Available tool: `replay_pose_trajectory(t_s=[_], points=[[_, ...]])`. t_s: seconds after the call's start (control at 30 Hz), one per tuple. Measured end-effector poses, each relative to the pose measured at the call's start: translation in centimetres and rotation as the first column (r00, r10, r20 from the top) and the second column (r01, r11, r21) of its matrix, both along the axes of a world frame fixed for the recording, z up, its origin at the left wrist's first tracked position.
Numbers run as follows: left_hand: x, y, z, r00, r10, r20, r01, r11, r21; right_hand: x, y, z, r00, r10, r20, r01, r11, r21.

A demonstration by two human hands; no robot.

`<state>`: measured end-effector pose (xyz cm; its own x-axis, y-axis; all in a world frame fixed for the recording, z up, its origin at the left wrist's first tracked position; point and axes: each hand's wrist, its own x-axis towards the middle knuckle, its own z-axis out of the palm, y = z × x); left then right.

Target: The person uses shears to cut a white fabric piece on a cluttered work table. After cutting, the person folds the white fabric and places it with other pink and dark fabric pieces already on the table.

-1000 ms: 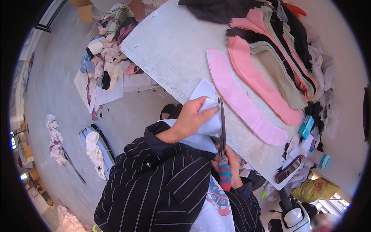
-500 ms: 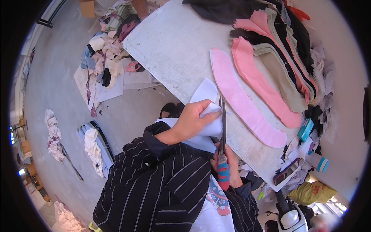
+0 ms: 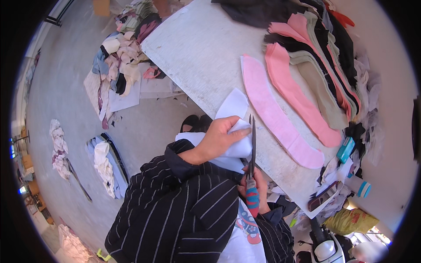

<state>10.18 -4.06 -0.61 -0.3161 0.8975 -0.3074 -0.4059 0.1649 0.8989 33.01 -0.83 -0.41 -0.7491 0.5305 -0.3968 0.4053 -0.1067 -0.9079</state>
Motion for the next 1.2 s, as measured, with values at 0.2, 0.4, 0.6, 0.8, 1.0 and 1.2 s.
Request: replay_pose_trajectory(t_s=[0.2,0.4,0.6,0.8,1.0,1.2], points=[[0.5,-0.1,-0.2,0.995,-0.007,-0.097,0.004,1.0,-0.03,0.9,-0.3,-1.0,0.992,-0.097,0.083,0.113,0.968,-0.224],[0.2,-0.1,0.8,0.983,0.004,-0.181,0.001,1.0,0.029,-0.8,1.0,0.9,0.988,-0.129,0.086,0.154,0.896,-0.416],[-0.5,0.2,1.2,0.984,0.007,-0.18,-0.005,1.0,0.014,-0.7,1.7,1.4,0.994,-0.033,0.108,0.06,0.965,-0.254],[-0.4,0.3,0.6,0.981,-0.001,-0.196,0.009,0.999,0.04,-0.6,1.6,1.2,0.994,-0.023,0.11,0.04,0.987,-0.155],[-0.4,0.1,0.4,0.976,-0.045,-0.215,0.05,0.999,0.019,-0.7,1.3,1.3,0.999,0.027,0.04,-0.027,1.0,0.005],[-0.4,-0.3,0.3,0.994,-0.106,-0.028,0.106,0.994,0.005,0.5,0.3,0.2,0.996,-0.079,0.052,0.088,0.973,-0.212]])
